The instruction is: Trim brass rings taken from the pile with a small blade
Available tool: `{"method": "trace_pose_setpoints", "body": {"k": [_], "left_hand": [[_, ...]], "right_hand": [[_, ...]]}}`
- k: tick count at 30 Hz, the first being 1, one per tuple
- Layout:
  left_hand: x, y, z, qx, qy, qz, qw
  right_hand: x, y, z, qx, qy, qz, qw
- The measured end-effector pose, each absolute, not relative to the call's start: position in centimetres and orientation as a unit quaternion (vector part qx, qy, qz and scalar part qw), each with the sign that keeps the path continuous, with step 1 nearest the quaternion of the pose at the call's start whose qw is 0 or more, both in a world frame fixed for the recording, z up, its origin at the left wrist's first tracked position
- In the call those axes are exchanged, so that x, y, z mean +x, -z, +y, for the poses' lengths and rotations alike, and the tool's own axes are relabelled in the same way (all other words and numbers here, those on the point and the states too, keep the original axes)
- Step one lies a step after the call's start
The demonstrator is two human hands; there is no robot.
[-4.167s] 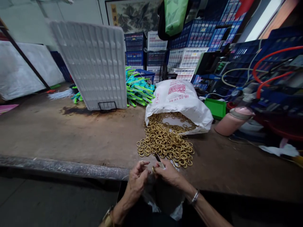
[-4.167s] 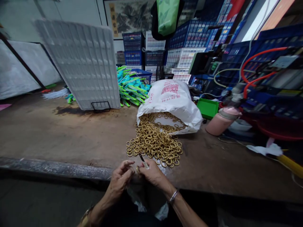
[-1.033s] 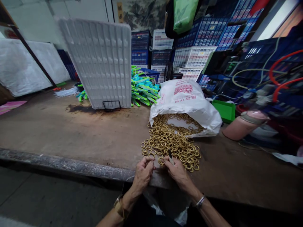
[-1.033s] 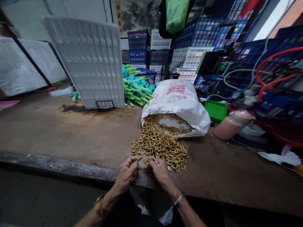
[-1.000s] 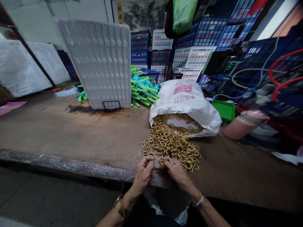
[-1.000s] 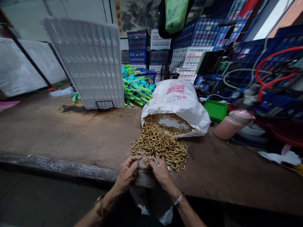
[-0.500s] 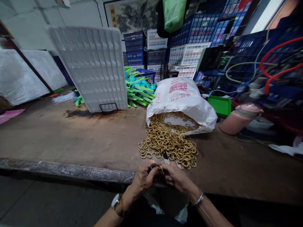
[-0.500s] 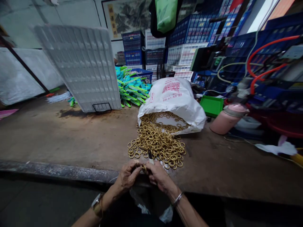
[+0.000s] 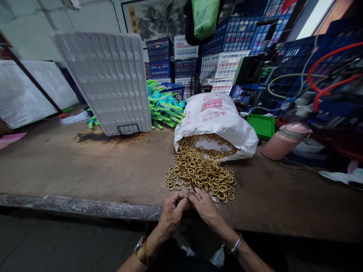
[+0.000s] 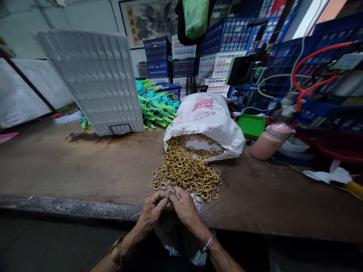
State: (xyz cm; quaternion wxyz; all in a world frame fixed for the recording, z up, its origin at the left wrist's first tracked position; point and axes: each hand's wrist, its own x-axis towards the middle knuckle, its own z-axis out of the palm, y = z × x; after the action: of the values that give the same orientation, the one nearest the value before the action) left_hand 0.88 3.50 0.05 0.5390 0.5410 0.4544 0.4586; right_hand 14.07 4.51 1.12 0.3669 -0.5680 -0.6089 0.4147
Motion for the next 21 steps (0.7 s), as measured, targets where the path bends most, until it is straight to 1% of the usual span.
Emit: {"method": "trace_pose_setpoints", "body": {"k": [3, 7, 11, 13, 16, 21], "left_hand": [[0.7, -0.4, 3.3, 0.491, -0.438, 0.456, 0.599], [0.5, -0.2, 3.0, 0.424, -0.416, 0.437, 0.676], [0.6, 0.3, 2.7, 0.39, -0.426, 0.397, 0.714], [0.6, 0.3, 2.6, 0.378, -0.433, 0.392, 0.718], [0.6, 0.1, 2.5, 0.363, -0.448, 0.397, 0.714], [0.7, -0.7, 2.5, 0.371, -0.459, 0.413, 0.694]], "right_hand": [[14.0, -1.0, 4.8, -0.571, -0.444, -0.582, 0.371], [14.0, -1.5, 4.8, -0.577, -0.451, -0.572, 0.368], [14.0, -1.6, 4.6, -0.572, -0.446, -0.584, 0.365], [14.1, -1.4, 4.6, -0.58, -0.42, -0.601, 0.355], [14.5, -0.8, 4.3, -0.587, -0.341, -0.655, 0.332], [14.7, 0.1, 3.6, -0.578, -0.25, -0.745, 0.22]]}}
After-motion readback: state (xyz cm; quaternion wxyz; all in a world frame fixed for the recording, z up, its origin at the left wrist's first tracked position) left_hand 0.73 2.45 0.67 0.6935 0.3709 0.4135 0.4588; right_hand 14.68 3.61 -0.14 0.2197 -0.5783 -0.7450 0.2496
